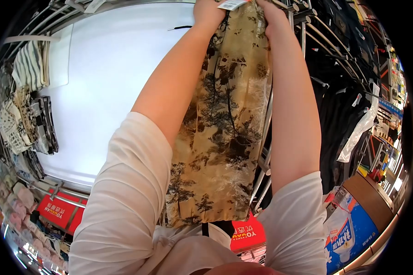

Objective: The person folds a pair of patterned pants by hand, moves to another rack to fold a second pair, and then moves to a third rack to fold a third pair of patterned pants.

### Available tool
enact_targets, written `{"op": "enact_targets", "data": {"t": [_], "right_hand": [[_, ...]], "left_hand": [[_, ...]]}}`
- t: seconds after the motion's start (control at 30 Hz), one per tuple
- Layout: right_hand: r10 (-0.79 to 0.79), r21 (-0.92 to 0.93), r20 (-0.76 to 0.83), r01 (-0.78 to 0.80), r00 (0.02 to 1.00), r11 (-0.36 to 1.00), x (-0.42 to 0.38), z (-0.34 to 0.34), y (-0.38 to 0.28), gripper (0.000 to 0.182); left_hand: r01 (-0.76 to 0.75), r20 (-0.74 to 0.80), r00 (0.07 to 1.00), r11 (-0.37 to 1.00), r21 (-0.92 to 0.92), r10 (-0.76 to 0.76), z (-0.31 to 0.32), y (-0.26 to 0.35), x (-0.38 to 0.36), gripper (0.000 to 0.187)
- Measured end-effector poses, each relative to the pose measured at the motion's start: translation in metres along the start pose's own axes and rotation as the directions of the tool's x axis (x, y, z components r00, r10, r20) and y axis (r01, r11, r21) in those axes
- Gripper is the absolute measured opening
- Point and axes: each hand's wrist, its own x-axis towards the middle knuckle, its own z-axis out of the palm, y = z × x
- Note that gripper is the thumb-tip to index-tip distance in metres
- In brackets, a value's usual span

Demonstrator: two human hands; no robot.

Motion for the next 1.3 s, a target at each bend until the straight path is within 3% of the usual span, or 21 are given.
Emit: {"op": "enact_targets", "data": {"t": [0.1, 0.2, 0.27, 0.33, 0.37, 0.5, 0.57, 0.67, 0.7, 0.77, 0.87, 0.9, 0.93, 0.97, 1.0, 1.03, 1.07, 1.13, 1.2, 1.23, 1.3], "right_hand": [[-0.391, -0.398, -0.204, 0.289, 0.898, 0.871, 0.056, -0.034, 0.029, 0.061], [-0.428, -0.462, -0.211, 0.297, 0.879, 0.836, 0.072, -0.041, 0.039, 0.058], [-0.396, -0.342, -0.182, 0.32, 0.9, 0.884, 0.074, -0.037, 0.044, 0.051], [-0.415, -0.698, -0.246, 0.137, 0.876, 0.703, 0.074, -0.03, 0.044, 0.046], [-0.446, -0.728, -0.241, 0.143, 0.862, 0.671, 0.082, -0.029, 0.043, 0.043], [-0.429, -0.78, -0.282, 0.056, 0.858, 0.624, 0.119, -0.039, 0.045, 0.042], [-0.529, -0.52, -0.128, 0.397, 0.839, 0.756, 0.143, -0.064, 0.059, 0.045], [-0.524, -0.661, -0.064, 0.357, 0.849, 0.66, 0.127, -0.063, 0.05, 0.051], [-0.458, -0.746, -0.152, 0.202, 0.876, 0.634, 0.129, -0.059, 0.044, 0.053], [-0.518, -0.749, -0.216, 0.2, 0.828, 0.632, 0.113, -0.042, 0.046, 0.036], [-0.514, -0.599, -0.184, 0.32, 0.838, 0.734, 0.076, -0.039, 0.035, 0.045], [-0.441, -0.56, -0.139, 0.297, 0.887, 0.774, 0.041, -0.035, 0.022, 0.047], [-0.361, -0.519, -0.093, 0.264, 0.928, 0.813, 0.015, -0.029, 0.011, 0.05], [-0.463, -0.748, -0.19, 0.178, 0.866, 0.639, 0.004, -0.026, 0.003, 0.054], [-0.59, -0.668, 0.03, 0.455, 0.807, 0.588, 0.008, -0.037, 0.001, 0.056], [-0.664, -0.677, 0.007, 0.492, 0.748, 0.547, 0.01, -0.049, 0.007, 0.055], [-0.735, -0.685, -0.014, 0.53, 0.677, 0.501, -0.003, -0.05, 0.01, 0.053], [-0.919, -0.675, 0.052, 0.692, 0.39, 0.256, -0.022, -0.057, 0.03, 0.039], [-0.848, -0.665, -0.041, 0.619, 0.528, 0.418, -0.096, -0.023, 0.044, 0.055], [-0.87, -0.614, 0.159, 0.736, 0.468, 0.284, -0.102, -0.059, 0.062, 0.054], [-0.819, -0.686, 0.132, 0.648, 0.559, 0.332, -0.163, -0.053, 0.099, 0.05]], "left_hand": [[-0.004, 0.04, 0.999, 1.0, -0.027, 0.005, 0.0, 0.0, 0.001, 0.043], [-0.023, -0.001, 1.0, 0.998, 0.053, 0.023, 0.0, 0.001, 0.0, 0.044], [-0.002, 0.081, 0.997, 0.997, 0.082, -0.005, -0.01, 0.021, -0.011, 0.048], [0.299, -0.08, 0.954, 0.924, 0.239, -0.288, -0.022, 0.063, -0.028, 0.051], [0.384, -0.037, 0.921, 0.886, 0.26, -0.389, -0.02, 0.065, -0.022, 0.053], [0.372, -0.039, 0.925, 0.885, 0.28, -0.377, -0.008, 0.046, -0.011, 0.049], [0.252, -0.121, 0.966, 0.935, 0.252, -0.228, -0.001, 0.038, -0.012, 0.047], [0.2, -0.107, 0.978, 0.941, 0.272, -0.176, 0.001, 0.032, -0.009, 0.048], [0.174, -0.079, 0.984, 0.945, 0.276, -0.158, 0.0, 0.028, -0.009, 0.049], [0.116, 0.022, 0.992, 0.955, 0.272, -0.127, -0.003, 0.016, 0.0, 0.053], [0.266, 0.2, 0.938, 0.957, 0.115, -0.285, -0.004, -0.003, 0.024, 0.079], [0.4, 0.319, 0.887, 0.901, -0.171, -0.333, -0.01, -0.004, 0.023, 0.089], [0.412, 0.446, 0.877, 0.761, -0.502, -0.181, -0.019, -0.002, 0.016, 0.088], [0.323, 0.377, 0.91, 0.864, -0.387, -0.171, -0.027, -0.003, 0.013, 0.084], [0.232, 0.312, 0.939, 0.94, -0.251, -0.148, -0.044, 0.011, 0.008, 0.081], [0.134, 0.224, 0.965, 0.991, 0.018, -0.135, -0.061, 0.025, -0.004, 0.064], [0.133, 0.223, 0.966, 0.991, 0.021, -0.134, -0.073, 0.029, -0.023, 0.064], [-0.166, 0.04, 0.986, 0.969, 0.183, 0.161, -0.097, 0.02, -0.065, 0.055], [-0.418, -0.091, 0.869, 0.821, 0.388, 0.486, -0.125, 0.013, -0.095, 0.046], [-0.398, 0.058, 0.914, 0.857, 0.328, 0.402, -0.148, 0.016, -0.122, 0.05], [-0.281, 0.259, 0.944, 0.907, 0.313, 0.203, -0.19, 0.028, -0.178, 0.054]]}}
